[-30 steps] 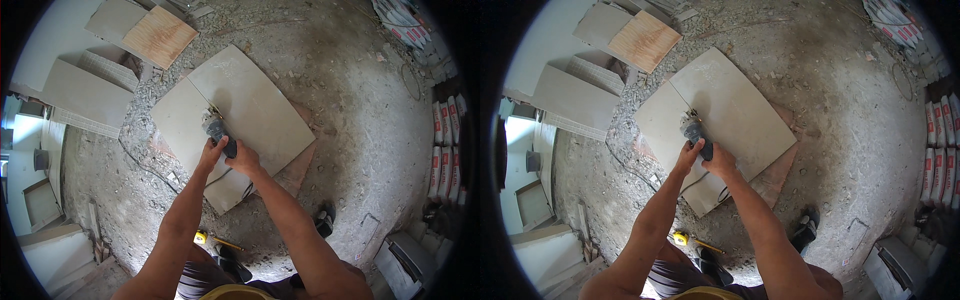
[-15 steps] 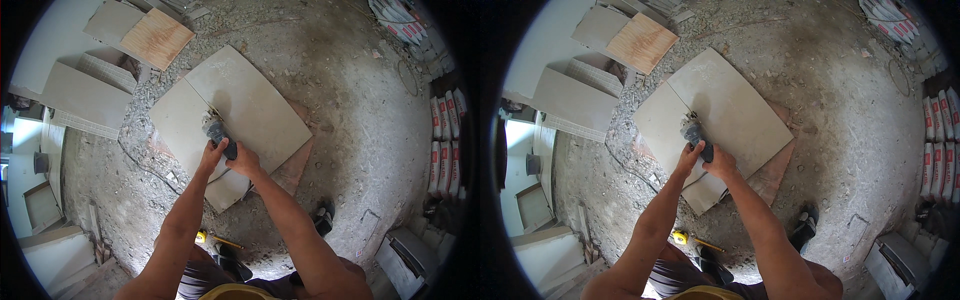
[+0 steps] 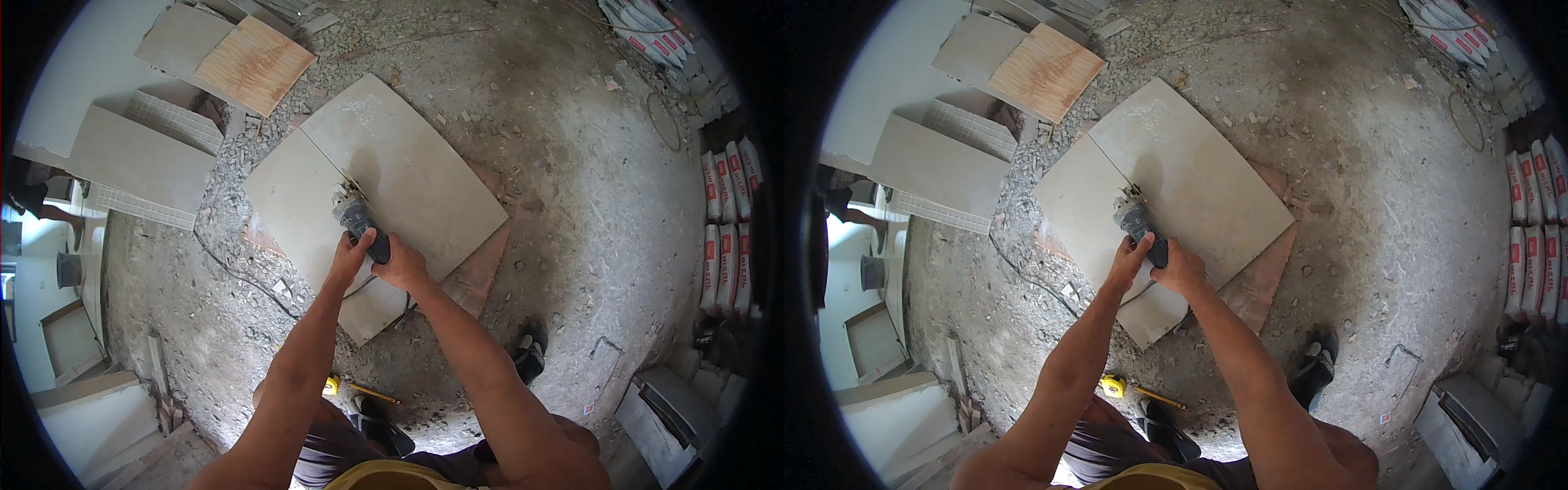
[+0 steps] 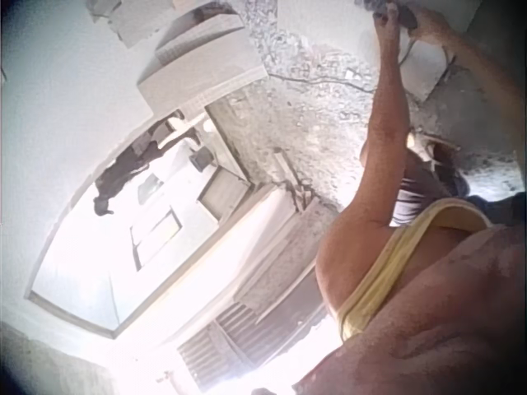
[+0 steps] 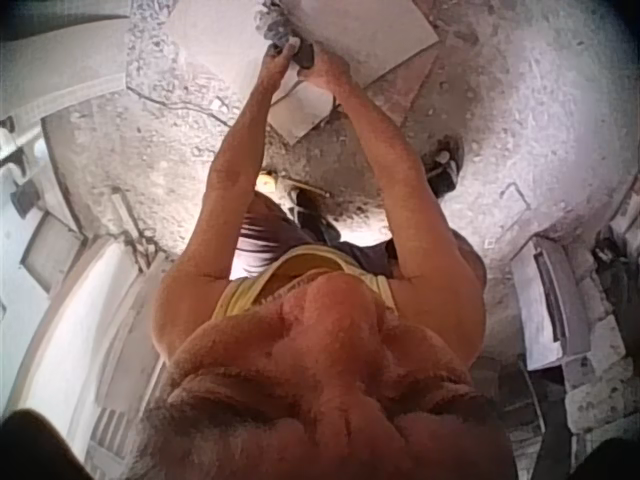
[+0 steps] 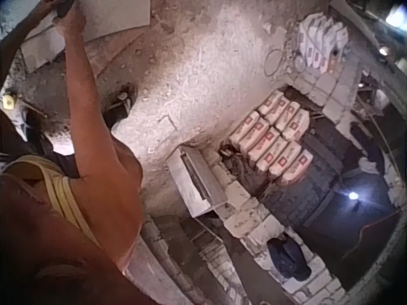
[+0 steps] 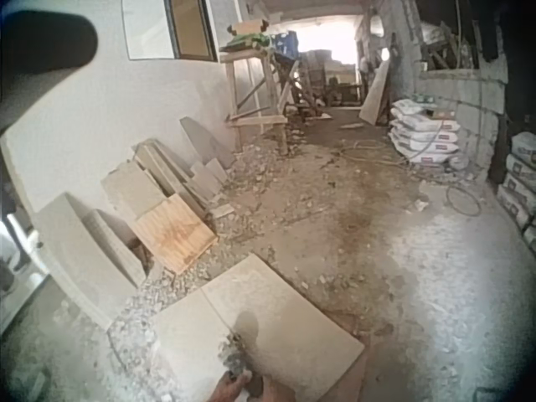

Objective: The person measures and marks a tile using a tape measure, pencil, and another tile, then cuts the tile using an angle grinder.

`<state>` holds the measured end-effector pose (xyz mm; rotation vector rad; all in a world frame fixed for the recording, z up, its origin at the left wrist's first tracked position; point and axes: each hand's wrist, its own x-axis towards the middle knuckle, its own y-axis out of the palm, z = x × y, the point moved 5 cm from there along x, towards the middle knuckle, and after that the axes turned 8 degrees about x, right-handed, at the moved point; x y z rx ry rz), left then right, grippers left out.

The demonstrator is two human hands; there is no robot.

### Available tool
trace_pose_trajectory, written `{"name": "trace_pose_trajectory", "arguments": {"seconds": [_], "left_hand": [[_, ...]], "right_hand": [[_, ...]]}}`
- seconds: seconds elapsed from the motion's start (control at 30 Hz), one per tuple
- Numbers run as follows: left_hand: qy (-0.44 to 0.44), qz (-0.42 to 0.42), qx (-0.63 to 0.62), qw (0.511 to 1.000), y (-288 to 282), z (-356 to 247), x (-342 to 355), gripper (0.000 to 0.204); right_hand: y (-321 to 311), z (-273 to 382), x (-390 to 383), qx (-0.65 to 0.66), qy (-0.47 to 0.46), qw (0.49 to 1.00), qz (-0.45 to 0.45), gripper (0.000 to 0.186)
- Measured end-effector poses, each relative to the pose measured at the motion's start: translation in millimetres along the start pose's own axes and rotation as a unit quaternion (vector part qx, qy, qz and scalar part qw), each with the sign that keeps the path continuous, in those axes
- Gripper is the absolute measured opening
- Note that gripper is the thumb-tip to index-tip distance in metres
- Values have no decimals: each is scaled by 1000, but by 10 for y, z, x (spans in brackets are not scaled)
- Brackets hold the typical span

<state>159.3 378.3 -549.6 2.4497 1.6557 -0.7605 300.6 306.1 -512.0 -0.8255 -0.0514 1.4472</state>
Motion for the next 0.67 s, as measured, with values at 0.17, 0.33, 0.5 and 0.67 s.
{"name": "trace_pose_trajectory", "arguments": {"seconds": [0.17,0.33,0.5,0.67], "left_hand": [[-3,1,2,1000,9,17,-4,76],[-14,-1,13,1000,39,-59,-107,71],[-15,13,-6,1000,104,-55,-178,76],[-25,20,6,999,131,17,-200,79]], "right_hand": [[-7,-22,-31,16,-18,1000,-15,72],[-22,-42,-71,6,-16,1000,-15,72],[-30,-100,-135,0,-12,1000,-5,71],[-7,-161,-185,11,-7,1000,8,77]]}}
